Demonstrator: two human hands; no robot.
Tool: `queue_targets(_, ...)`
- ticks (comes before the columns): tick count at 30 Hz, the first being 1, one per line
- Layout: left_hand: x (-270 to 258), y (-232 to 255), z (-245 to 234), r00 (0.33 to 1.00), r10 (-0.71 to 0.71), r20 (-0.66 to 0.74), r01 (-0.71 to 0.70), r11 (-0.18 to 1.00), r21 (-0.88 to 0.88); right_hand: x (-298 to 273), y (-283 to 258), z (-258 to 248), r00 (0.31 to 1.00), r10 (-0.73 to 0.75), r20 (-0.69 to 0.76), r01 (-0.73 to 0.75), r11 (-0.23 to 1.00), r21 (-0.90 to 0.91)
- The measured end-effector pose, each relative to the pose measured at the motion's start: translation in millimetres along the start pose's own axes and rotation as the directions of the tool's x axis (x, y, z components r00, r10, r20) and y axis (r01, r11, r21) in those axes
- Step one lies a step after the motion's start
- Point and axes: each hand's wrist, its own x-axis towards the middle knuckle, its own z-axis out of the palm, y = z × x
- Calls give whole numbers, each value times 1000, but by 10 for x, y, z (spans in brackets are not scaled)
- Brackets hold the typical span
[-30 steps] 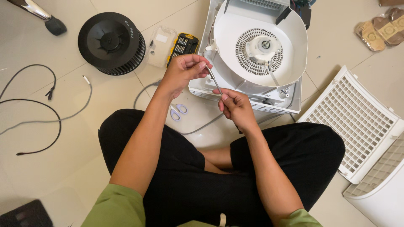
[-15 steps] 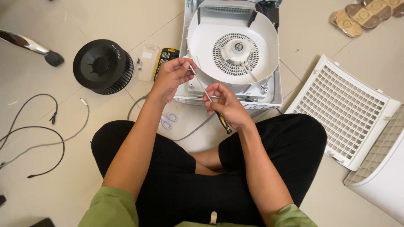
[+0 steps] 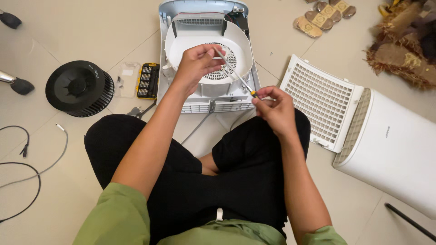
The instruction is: The person disassembles an electric fan by removing the front grille, unscrewing the central nut, and detaching the fan blade and motor housing components using a screwdriver. Parts are placed on the floor as they are removed.
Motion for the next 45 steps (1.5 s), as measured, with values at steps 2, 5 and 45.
queue_targets(2, -69, -77, 85, 996, 88, 25, -91, 943, 319, -138, -36, -190, 999, -49, -1, 48, 990, 130)
queue_targets(5, -255, -267, 8, 962, 245, 117, -217, 435, 874, -361, -183, -325, 993, -109, -39, 115, 928, 355)
queue_targets(45, 643, -952, -1176, 992, -127, 11, 71, 617, 783, 1955, -396, 718, 827, -86, 556, 563, 133, -816)
